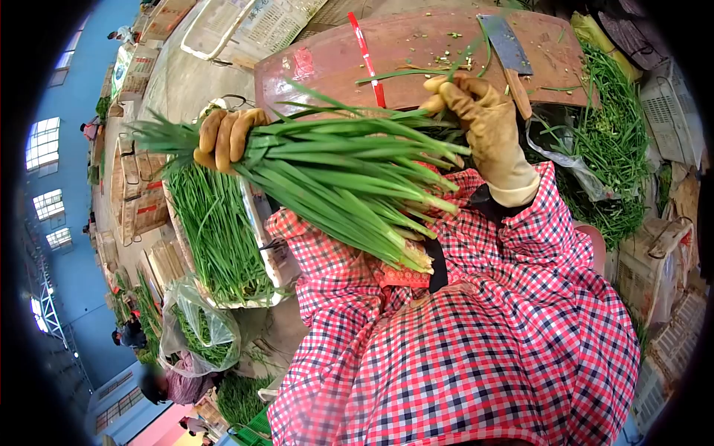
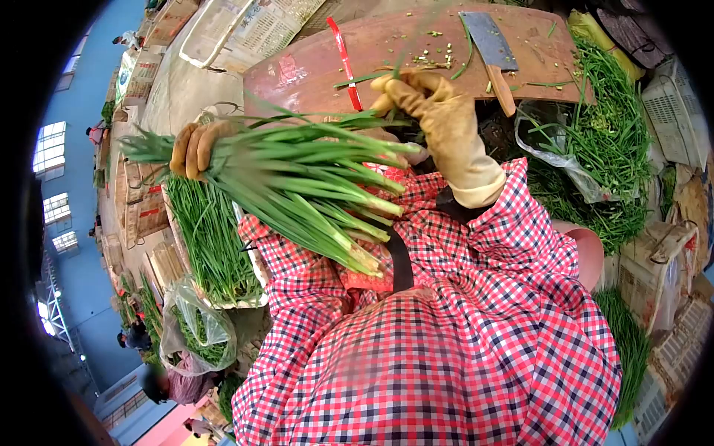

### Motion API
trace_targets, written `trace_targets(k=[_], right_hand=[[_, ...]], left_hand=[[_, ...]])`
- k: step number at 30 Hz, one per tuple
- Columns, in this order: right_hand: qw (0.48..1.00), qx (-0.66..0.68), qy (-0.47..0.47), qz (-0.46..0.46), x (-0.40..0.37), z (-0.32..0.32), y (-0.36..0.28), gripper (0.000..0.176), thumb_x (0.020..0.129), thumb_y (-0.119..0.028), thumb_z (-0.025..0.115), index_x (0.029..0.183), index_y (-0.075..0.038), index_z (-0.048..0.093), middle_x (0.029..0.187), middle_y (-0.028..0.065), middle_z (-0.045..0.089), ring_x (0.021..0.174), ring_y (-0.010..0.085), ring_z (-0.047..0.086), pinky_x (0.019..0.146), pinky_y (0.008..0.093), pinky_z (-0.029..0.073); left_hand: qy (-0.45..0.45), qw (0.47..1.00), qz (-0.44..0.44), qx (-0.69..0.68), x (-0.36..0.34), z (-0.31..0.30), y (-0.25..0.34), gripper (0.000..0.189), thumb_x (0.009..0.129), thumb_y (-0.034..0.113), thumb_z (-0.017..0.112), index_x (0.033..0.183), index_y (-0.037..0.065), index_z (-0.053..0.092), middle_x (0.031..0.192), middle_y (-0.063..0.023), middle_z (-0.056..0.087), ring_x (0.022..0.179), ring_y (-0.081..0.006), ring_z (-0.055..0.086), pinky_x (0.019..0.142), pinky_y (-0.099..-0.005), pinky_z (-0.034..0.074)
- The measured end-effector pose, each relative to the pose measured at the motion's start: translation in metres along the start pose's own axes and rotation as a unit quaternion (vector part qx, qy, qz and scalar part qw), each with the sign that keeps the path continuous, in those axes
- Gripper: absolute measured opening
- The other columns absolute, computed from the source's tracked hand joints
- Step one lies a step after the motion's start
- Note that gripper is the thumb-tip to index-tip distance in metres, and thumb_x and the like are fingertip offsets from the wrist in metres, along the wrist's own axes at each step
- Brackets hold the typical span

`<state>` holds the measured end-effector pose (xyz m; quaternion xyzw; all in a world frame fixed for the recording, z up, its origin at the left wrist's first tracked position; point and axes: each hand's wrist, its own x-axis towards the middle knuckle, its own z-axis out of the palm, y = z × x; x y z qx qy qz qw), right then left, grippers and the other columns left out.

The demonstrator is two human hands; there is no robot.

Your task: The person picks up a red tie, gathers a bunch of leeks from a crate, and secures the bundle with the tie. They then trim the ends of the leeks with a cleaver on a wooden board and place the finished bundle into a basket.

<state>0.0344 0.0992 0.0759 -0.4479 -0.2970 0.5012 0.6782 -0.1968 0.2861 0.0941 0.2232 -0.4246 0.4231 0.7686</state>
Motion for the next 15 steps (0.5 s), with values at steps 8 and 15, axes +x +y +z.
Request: trace_targets(k=[8,15], right_hand=[[0.984,-0.158,0.081,0.021,-0.013,-0.081,-0.01,0.026,0.092,-0.023,0.068,0.111,-0.005,0.07,0.093,0.0024,0.071,0.088,0.0118,0.064,0.081,0.0252,0.05],[0.979,-0.079,-0.173,0.078,-0.037,-0.023,-0.022,0.063,0.089,-0.021,0.072,0.142,-0.005,0.043,0.126,0.0109,0.06,0.109,0.0148,0.059,0.091,0.0293,0.05]], left_hand=[[0.264,0.962,-0.059,-0.028,-0.013,-0.007,0.038,0.018,0.092,0.026,0.065,0.102,0.011,0.06,0.082,0.0029,0.063,0.082,-0.0136,0.057,0.087,-0.029,0.046],[0.378,0.912,0.023,0.156,-0.015,-0.005,0.021,0.02,0.096,0.029,0.055,0.102,0.012,0.061,0.089,-0.003,0.064,0.086,-0.015,0.06,0.086,-0.0347,0.049]])
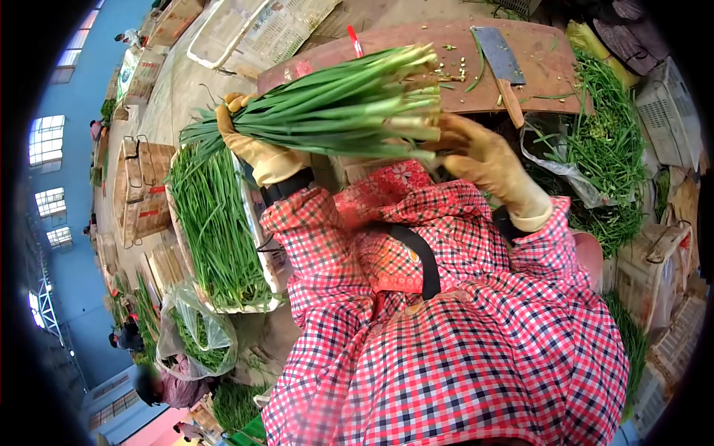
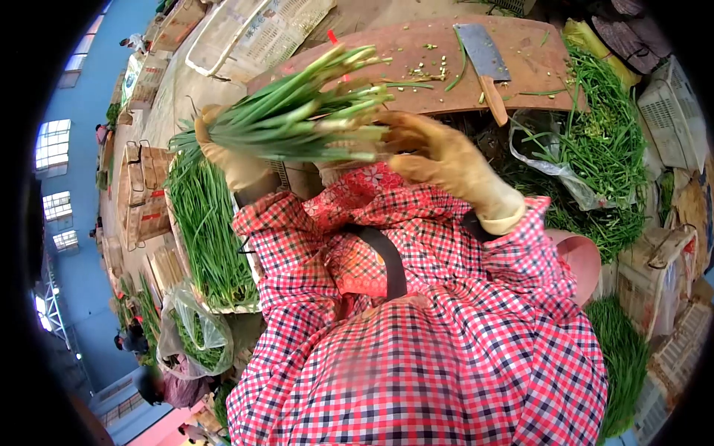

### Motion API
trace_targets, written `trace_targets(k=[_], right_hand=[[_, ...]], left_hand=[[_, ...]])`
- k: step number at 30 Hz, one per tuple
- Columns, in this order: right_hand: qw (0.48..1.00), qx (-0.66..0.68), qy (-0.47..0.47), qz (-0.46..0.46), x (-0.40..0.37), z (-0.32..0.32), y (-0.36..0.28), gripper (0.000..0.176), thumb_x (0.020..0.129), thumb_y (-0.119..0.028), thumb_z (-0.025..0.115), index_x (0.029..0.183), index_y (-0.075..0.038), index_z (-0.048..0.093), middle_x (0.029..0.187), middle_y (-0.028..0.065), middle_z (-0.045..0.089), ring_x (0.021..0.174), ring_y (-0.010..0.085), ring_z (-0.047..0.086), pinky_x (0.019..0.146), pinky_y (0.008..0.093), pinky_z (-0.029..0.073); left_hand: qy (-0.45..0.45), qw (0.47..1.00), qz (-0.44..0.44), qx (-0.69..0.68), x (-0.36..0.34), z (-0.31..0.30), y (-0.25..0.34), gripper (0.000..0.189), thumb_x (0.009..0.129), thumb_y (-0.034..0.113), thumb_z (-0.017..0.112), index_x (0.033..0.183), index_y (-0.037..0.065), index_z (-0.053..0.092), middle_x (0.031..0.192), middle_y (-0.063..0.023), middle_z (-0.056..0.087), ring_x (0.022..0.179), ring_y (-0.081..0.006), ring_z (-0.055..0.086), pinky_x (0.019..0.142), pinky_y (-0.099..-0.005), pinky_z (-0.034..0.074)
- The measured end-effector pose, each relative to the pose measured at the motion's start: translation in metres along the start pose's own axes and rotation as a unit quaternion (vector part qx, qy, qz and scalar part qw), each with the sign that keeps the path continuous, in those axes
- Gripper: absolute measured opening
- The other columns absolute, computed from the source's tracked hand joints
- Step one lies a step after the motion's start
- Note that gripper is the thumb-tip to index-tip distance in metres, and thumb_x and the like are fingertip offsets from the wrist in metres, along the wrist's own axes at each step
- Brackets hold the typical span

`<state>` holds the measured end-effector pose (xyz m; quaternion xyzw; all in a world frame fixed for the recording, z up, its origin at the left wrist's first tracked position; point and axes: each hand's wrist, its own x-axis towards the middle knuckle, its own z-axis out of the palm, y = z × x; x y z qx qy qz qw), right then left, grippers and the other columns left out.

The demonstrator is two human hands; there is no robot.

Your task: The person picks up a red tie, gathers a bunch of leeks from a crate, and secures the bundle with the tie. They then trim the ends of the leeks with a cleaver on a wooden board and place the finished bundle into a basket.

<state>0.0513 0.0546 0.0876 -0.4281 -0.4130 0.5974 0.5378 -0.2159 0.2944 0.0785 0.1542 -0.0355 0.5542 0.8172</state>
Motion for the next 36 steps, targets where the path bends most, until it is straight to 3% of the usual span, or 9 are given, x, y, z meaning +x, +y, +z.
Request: trace_targets(k=[5,10,16,22,25,27,30,34,36], right_hand=[[0.98,-0.062,0.184,-0.044,0.021,0.031,0.01,0.024,0.094,-0.021,0.065,0.102,0.002,0.065,0.074,0.0057,0.067,0.057,0.0093,0.057,0.055,0.0231,0.049],[0.942,-0.107,0.268,-0.172,-0.02,0.011,0.006,0.019,0.097,-0.018,0.06,0.101,0.0,0.068,0.081,0.0064,0.068,0.057,0.0093,0.058,0.058,0.0244,0.05],[0.633,-0.581,0.317,-0.402,0.032,-0.002,-0.041,0.036,0.087,-0.035,0.071,0.109,-0.007,0.068,0.086,0.0109,0.069,0.081,0.0264,0.066,0.077,0.0361,0.052],[0.737,-0.605,0.177,-0.241,0.051,0.008,-0.034,0.041,0.093,-0.047,0.057,0.085,-0.008,0.069,0.068,0.0105,0.066,0.066,0.028,0.068,0.062,0.0393,0.054],[0.692,-0.68,0.122,-0.208,0.043,0.003,-0.025,0.042,0.095,-0.044,0.055,0.079,-0.008,0.067,0.069,0.0118,0.066,0.065,0.0273,0.069,0.059,0.0392,0.054],[0.691,-0.707,0.07,-0.135,0.034,-0.003,-0.021,0.037,0.098,-0.036,0.052,0.078,-0.008,0.064,0.067,0.0103,0.063,0.062,0.0277,0.066,0.056,0.0395,0.052],[0.65,-0.664,0.086,-0.361,0.012,-0.018,-0.015,0.031,0.1,-0.026,0.05,0.079,-0.006,0.061,0.065,0.009,0.058,0.059,0.028,0.061,0.051,0.0401,0.047],[0.83,-0.488,0.248,-0.105,-0.041,-0.058,-0.001,0.015,0.095,-0.013,0.056,0.084,-0.004,0.059,0.073,0.0099,0.06,0.064,0.0252,0.059,0.056,0.0348,0.047],[0.739,-0.551,0.272,-0.278,-0.046,-0.06,-0.001,0.012,0.092,-0.014,0.062,0.095,-0.003,0.063,0.086,0.012,0.066,0.078,0.0272,0.064,0.069,0.0367,0.052]], left_hand=[[0.225,0.926,0.162,0.256,0.008,0.016,-0.022,0.016,0.093,0.024,0.059,0.09,0.009,0.058,0.081,-0.0034,0.06,0.076,-0.0174,0.059,0.073,-0.0315,0.051],[0.324,0.899,0.16,0.248,0.015,0.014,-0.016,0.013,0.089,0.022,0.063,0.086,0.01,0.06,0.073,-0.0003,0.06,0.065,-0.015,0.058,0.061,-0.0285,0.051],[0.33,0.896,0.134,0.265,0.012,0.03,-0.032,0.011,0.087,0.02,0.065,0.085,0.009,0.061,0.072,-0.001,0.059,0.064,-0.0138,0.057,0.058,-0.0269,0.049],[0.193,0.873,0.088,0.438,-0.012,0.029,-0.03,0.033,0.098,0.015,0.051,0.127,-0.001,0.049,0.113,-0.0081,0.057,0.099,-0.017,0.057,0.082,-0.0283,0.05],[0.164,0.895,0.07,0.408,-0.018,0.031,-0.027,0.039,0.099,0.005,0.045,0.137,-0.005,0.04,0.122,-0.0109,0.054,0.105,-0.0176,0.056,0.091,-0.0266,0.05],[0.211,0.893,0.067,0.391,-0.012,0.025,-0.031,0.033,0.099,0.011,0.049,0.13,-0.001,0.048,0.114,-0.0089,0.058,0.098,-0.0161,0.059,0.085,-0.0254,0.052],[0.35,0.858,0.05,0.372,0.002,0.037,-0.048,0.025,0.098,0.019,0.054,0.117,0.004,0.059,0.1,-0.0053,0.064,0.086,-0.0142,0.062,0.075,-0.0244,0.054],[0.387,0.892,0.054,0.226,0.033,-0.014,-0.025,0.014,0.092,0.021,0.06,0.085,0.009,0.061,0.072,-0.0003,0.062,0.061,-0.0152,0.058,0.055,-0.0289,0.052],[0.401,0.888,0.054,0.218,0.039,-0.016,-0.015,0.015,0.092,0.02,0.06,0.08,0.01,0.059,0.067,-0.0005,0.06,0.057,-0.0159,0.057,0.053,-0.0296,0.051]])
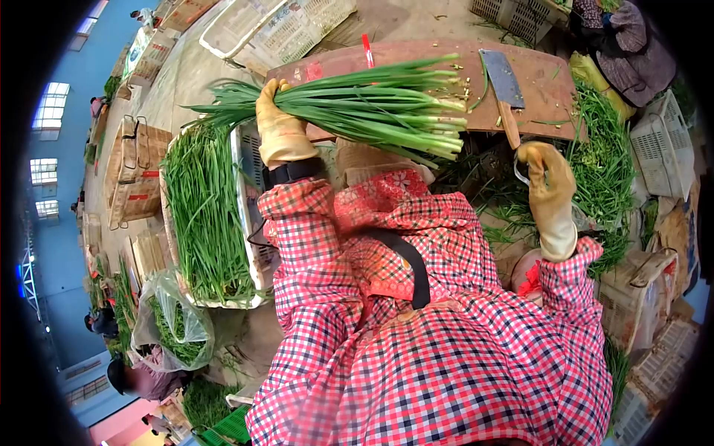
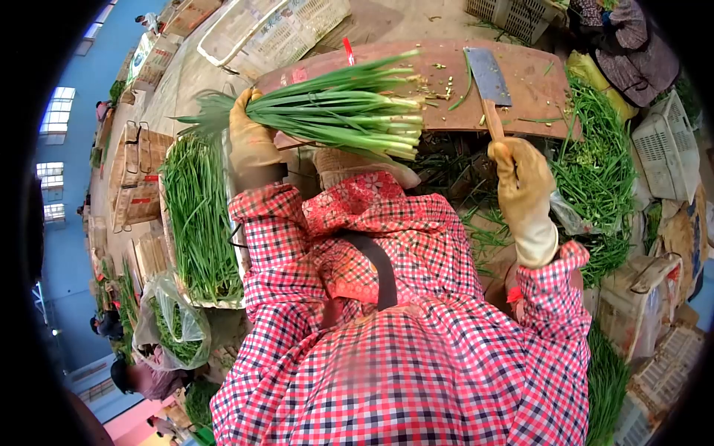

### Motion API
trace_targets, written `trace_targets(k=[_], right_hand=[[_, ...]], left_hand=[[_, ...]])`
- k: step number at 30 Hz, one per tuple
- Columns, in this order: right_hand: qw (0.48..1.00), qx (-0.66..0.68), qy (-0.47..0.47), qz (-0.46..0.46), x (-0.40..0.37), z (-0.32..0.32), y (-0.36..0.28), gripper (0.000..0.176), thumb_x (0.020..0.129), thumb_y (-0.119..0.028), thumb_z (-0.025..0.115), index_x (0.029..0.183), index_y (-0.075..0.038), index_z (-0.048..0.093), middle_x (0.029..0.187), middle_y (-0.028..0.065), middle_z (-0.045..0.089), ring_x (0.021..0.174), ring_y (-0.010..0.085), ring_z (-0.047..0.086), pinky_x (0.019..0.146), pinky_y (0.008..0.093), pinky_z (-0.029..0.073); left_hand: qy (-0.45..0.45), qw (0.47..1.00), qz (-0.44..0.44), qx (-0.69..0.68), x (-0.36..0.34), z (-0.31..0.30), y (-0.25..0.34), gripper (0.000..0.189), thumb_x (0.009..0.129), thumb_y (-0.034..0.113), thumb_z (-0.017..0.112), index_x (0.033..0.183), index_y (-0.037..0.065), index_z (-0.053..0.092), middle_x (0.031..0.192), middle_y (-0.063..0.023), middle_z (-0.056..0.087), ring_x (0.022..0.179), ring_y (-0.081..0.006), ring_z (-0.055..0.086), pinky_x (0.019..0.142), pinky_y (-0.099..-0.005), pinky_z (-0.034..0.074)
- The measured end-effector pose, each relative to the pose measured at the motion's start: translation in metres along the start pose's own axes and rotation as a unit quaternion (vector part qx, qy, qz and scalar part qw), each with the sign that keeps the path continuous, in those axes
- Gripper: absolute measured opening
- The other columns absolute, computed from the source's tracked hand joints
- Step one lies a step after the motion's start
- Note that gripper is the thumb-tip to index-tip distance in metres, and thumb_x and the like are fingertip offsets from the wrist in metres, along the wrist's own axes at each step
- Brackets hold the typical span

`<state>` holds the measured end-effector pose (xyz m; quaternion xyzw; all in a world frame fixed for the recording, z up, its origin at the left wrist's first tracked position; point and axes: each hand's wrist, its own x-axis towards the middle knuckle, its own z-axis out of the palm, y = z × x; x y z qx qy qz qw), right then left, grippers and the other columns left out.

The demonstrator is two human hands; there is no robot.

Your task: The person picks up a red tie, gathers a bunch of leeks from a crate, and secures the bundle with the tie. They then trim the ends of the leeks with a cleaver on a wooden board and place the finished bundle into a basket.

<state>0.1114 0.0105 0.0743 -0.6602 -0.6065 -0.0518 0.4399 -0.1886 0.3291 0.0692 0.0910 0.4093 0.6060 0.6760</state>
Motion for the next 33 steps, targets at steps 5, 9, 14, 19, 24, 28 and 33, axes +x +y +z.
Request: trace_targets(k=[5,9,14,19,24,28,33], right_hand=[[0.98,-0.046,-0.078,-0.179,0.063,0.022,-0.08,0.049,0.082,-0.025,0.072,0.125,-0.007,0.058,0.116,0.0088,0.061,0.11,0.0292,0.057,0.09,0.042,0.047],[0.944,-0.136,-0.017,-0.3,0.064,0.076,-0.068,0.04,0.073,-0.015,0.07,0.112,-0.009,0.065,0.106,0.0037,0.061,0.099,0.021,0.059,0.081,0.0389,0.049],[0.941,-0.107,-0.018,-0.321,0.048,0.07,-0.067,0.027,0.074,-0.013,0.066,0.101,-0.009,0.066,0.095,0.0022,0.061,0.091,0.0204,0.06,0.078,0.0367,0.048],[0.96,-0.142,-0.19,-0.151,0.014,0.049,-0.013,0.004,0.076,-0.012,0.062,0.08,-0.013,0.063,0.07,0.0021,0.061,0.075,0.0227,0.061,0.07,0.0369,0.046],[0.964,0.104,-0.211,0.124,0.022,0.042,-0.012,0.028,0.087,-0.027,0.068,0.108,-0.009,0.067,0.09,0.0057,0.07,0.087,0.0184,0.067,0.091,0.0374,0.048],[0.941,0.223,-0.167,0.192,0.045,0.058,-0.035,0.044,0.085,-0.034,0.076,0.116,-0.005,0.065,0.095,0.0086,0.071,0.087,0.014,0.068,0.088,0.0321,0.051],[0.919,0.28,-0.145,0.235,0.045,0.083,-0.065,0.036,0.084,-0.038,0.076,0.087,-0.002,0.069,0.074,0.0095,0.067,0.067,0.0147,0.064,0.06,0.0291,0.049]], left_hand=[[-0.001,1.0,0.012,0.009,-0.01,0.005,-0.005,0.017,0.092,0.019,0.058,0.077,0.011,0.057,0.064,0.0002,0.056,0.053,-0.016,0.054,0.05,-0.0293,0.049],[-0.007,1.0,-0.015,0.009,-0.021,0.004,-0.002,0.02,0.094,0.02,0.056,0.076,0.011,0.057,0.062,0.0008,0.054,0.05,-0.0154,0.053,0.049,-0.0288,0.048],[-0.017,0.994,0.079,0.072,-0.051,0.0,0.0,0.018,0.096,0.02,0.053,0.096,0.005,0.061,0.076,0.0016,0.058,0.064,-0.0121,0.057,0.058,-0.0247,0.051],[-0.095,0.989,0.085,0.075,-0.017,-0.036,0.01,0.034,0.095,0.005,0.055,0.128,-0.001,0.049,0.106,-0.0047,0.062,0.085,-0.0133,0.061,0.067,-0.0239,0.053],[-0.026,0.987,0.143,0.073,-0.045,-0.016,0.004,0.012,0.09,0.018,0.062,0.084,0.007,0.06,0.072,-0.0009,0.059,0.062,-0.0137,0.057,0.056,-0.0265,0.051],[-0.075,0.981,0.153,0.088,-0.05,-0.02,-0.001,0.017,0.092,0.015,0.059,0.104,0.005,0.053,0.089,-0.0041,0.059,0.071,-0.0145,0.058,0.059,-0.0266,0.051],[-0.084,0.967,0.164,0.179,-0.03,-0.04,0.0,0.036,0.1,0.016,0.045,0.134,0.002,0.044,0.113,-0.0092,0.06,0.089,-0.0188,0.061,0.066,-0.0292,0.052]])
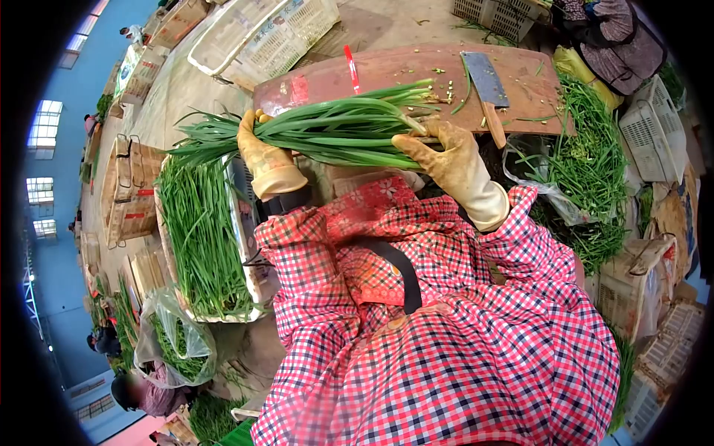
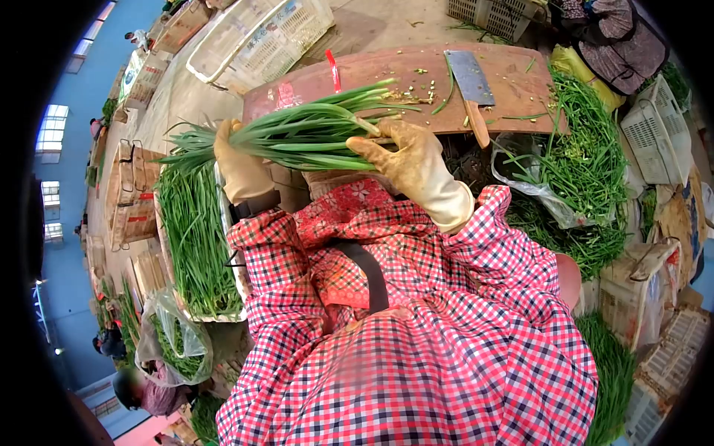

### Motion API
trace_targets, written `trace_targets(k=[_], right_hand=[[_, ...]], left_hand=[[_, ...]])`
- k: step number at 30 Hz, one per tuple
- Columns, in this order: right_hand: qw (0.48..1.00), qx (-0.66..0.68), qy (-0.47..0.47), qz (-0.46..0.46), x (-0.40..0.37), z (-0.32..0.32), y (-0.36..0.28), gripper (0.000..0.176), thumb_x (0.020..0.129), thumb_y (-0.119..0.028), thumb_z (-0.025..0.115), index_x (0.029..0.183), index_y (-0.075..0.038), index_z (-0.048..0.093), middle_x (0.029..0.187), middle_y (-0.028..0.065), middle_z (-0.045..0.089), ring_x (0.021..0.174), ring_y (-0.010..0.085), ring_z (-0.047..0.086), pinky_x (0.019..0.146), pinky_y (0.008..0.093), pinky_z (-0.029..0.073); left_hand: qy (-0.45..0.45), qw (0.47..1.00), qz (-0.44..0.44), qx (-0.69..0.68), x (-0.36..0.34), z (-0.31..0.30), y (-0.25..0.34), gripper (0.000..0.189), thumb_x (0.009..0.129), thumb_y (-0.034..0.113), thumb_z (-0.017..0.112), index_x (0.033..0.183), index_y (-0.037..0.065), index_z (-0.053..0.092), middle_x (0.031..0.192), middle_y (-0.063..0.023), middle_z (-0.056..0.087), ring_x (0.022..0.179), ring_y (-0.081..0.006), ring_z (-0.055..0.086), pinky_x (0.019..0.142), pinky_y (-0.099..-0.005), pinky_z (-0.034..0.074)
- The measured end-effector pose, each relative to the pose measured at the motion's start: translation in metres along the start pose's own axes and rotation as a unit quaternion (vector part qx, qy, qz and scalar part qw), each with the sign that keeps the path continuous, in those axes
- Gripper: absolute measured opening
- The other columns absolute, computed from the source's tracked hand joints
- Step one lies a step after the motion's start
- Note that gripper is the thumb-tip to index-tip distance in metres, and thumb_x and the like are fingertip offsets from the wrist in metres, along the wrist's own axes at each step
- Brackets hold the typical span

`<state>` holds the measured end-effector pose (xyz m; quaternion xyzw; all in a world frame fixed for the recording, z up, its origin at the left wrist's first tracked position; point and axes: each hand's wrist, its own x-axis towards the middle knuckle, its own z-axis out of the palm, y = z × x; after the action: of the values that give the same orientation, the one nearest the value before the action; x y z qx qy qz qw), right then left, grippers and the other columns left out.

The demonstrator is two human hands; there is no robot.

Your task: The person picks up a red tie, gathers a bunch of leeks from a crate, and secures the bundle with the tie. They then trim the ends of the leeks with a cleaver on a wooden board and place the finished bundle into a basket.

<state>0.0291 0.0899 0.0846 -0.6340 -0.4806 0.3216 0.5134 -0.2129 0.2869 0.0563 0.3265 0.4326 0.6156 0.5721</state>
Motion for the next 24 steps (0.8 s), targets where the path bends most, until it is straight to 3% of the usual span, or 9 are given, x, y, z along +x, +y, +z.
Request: trace_targets(k=[4,8,9,11,13,15,19,21,24], right_hand=[[0.973,-0.162,-0.058,-0.157,-0.011,-0.01,0.001,0.03,0.091,-0.033,0.066,0.08,-0.005,0.066,0.067,0.0102,0.062,0.06,0.0248,0.062,0.055,0.0354,0.046],[0.891,-0.354,-0.015,-0.286,-0.038,-0.03,0.021,0.017,0.09,-0.024,0.065,0.082,-0.008,0.064,0.065,0.0086,0.058,0.058,0.0258,0.058,0.055,0.0369,0.045],[0.892,-0.302,0.024,-0.335,-0.042,-0.036,0.026,0.016,0.09,-0.021,0.065,0.081,-0.008,0.063,0.067,0.0086,0.06,0.059,0.0263,0.059,0.056,0.0362,0.046],[0.886,-0.325,0.043,-0.328,-0.052,-0.057,0.031,0.016,0.091,-0.02,0.064,0.083,-0.007,0.064,0.067,0.0082,0.06,0.061,0.0263,0.059,0.057,0.0362,0.046],[0.955,-0.24,0.101,-0.141,-0.062,-0.076,0.024,0.013,0.092,-0.017,0.064,0.087,-0.005,0.064,0.069,0.008,0.061,0.063,0.0253,0.06,0.058,0.036,0.048],[0.923,-0.26,0.145,-0.245,-0.047,-0.086,0.016,0.01,0.091,-0.011,0.066,0.097,-0.003,0.065,0.079,0.01,0.066,0.068,0.0264,0.063,0.061,0.0352,0.05],[0.874,-0.315,0.111,-0.352,-0.006,-0.042,-0.014,0.031,0.088,-0.027,0.068,0.11,-0.006,0.064,0.088,0.0099,0.066,0.083,0.0252,0.063,0.075,0.0388,0.05],[0.806,-0.531,-0.018,-0.261,0.009,-0.023,0.003,0.026,0.088,-0.037,0.064,0.092,-0.011,0.065,0.079,0.0055,0.064,0.079,0.0207,0.063,0.066,0.0359,0.045],[0.777,-0.541,-0.048,-0.317,0.008,-0.018,-0.004,0.024,0.087,-0.035,0.061,0.074,-0.015,0.065,0.069,0.0014,0.064,0.07,0.0205,0.064,0.061,0.0369,0.043]], left_hand=[[0.002,0.999,-0.01,0.046,0.004,0.0,-0.004,0.036,0.099,0.024,0.047,0.129,0.004,0.047,0.11,-0.0076,0.062,0.083,-0.0188,0.061,0.062,-0.0305,0.05],[0.017,0.99,-0.131,-0.05,0.009,0.01,-0.016,0.035,0.096,0.036,0.05,0.119,0.01,0.053,0.106,-0.0013,0.062,0.08,-0.0164,0.061,0.063,-0.0309,0.047],[0.015,0.99,-0.132,-0.055,0.009,0.009,-0.019,0.034,0.096,0.036,0.05,0.118,0.01,0.054,0.105,-0.0005,0.062,0.08,-0.0159,0.06,0.064,-0.0311,0.048],[0.003,0.993,-0.111,-0.05,0.012,0.005,-0.029,0.032,0.096,0.036,0.05,0.116,0.011,0.055,0.103,0.0006,0.061,0.08,-0.015,0.06,0.065,-0.0318,0.049],[-0.018,0.997,-0.068,-0.035,0.015,0.003,-0.033,0.03,0.097,0.035,0.05,0.115,0.012,0.057,0.101,0.0015,0.06,0.081,-0.0142,0.059,0.067,-0.0329,0.05],[-0.005,0.999,-0.05,0.008,0.014,0.003,-0.026,0.032,0.098,0.033,0.049,0.121,0.012,0.055,0.106,0.0,0.061,0.088,-0.0146,0.059,0.076,-0.0337,0.052],[0.007,0.998,-0.061,0.027,-0.01,0.028,0.001,0.036,0.097,0.026,0.05,0.129,0.01,0.049,0.114,-0.0022,0.06,0.097,-0.0132,0.058,0.082,-0.0312,0.05],[-0.015,0.998,-0.037,0.056,0.005,0.011,-0.011,0.038,0.097,0.026,0.051,0.132,0.011,0.047,0.117,-0.0028,0.058,0.097,-0.0139,0.058,0.079,-0.0297,0.049],[-0.026,0.998,-0.03,0.051,0.013,-0.002,-0.013,0.04,0.097,0.025,0.05,0.134,0.013,0.045,0.121,-0.0037,0.057,0.096,-0.0149,0.058,0.073,-0.0285,0.049]])
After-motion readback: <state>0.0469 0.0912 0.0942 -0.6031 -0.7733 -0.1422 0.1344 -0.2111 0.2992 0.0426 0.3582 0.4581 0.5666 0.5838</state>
